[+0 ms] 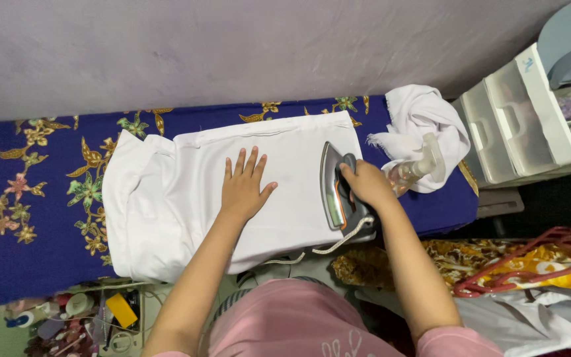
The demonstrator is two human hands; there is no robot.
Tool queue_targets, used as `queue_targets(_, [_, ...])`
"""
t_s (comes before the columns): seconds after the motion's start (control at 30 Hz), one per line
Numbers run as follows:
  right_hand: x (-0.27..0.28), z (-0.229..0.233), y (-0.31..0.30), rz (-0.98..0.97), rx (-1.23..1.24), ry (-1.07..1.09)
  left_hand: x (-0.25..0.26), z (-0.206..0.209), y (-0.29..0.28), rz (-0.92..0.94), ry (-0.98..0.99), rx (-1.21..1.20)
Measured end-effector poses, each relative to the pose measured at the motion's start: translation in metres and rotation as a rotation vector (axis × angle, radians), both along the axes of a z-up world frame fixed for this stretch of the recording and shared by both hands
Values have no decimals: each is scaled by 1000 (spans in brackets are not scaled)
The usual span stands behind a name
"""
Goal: The person irons a white garment on a blue floral ironing board. They smooth the fabric, spray it with water from a clear bottle, and use a steam iron to press the garment flat.
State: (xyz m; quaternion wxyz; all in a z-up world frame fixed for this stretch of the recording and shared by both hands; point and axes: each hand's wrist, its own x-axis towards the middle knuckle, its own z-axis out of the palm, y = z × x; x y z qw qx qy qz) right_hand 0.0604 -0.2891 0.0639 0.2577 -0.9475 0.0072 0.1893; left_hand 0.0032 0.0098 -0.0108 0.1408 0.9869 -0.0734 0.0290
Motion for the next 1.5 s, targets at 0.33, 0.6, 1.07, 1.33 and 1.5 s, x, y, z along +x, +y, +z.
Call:
queue_targets(0.33, [39,-6,32,5,-53,-66,-1,-1,30,105,-2,26])
queue_targets(0.6, [-3,-4,30,71,46,26,-4,2,28,128,0,31])
queue_targets(1.07, [7,14,64,42,27,20,-2,-3,34,90,-10,-2])
queue_targets(1.33, [-10,15,81,90,-15,45,-8,-3,50,63,-24,-11])
queue_targets(1.5, [20,10,102,79,-45,35,-8,-5,53,71,-58,-4])
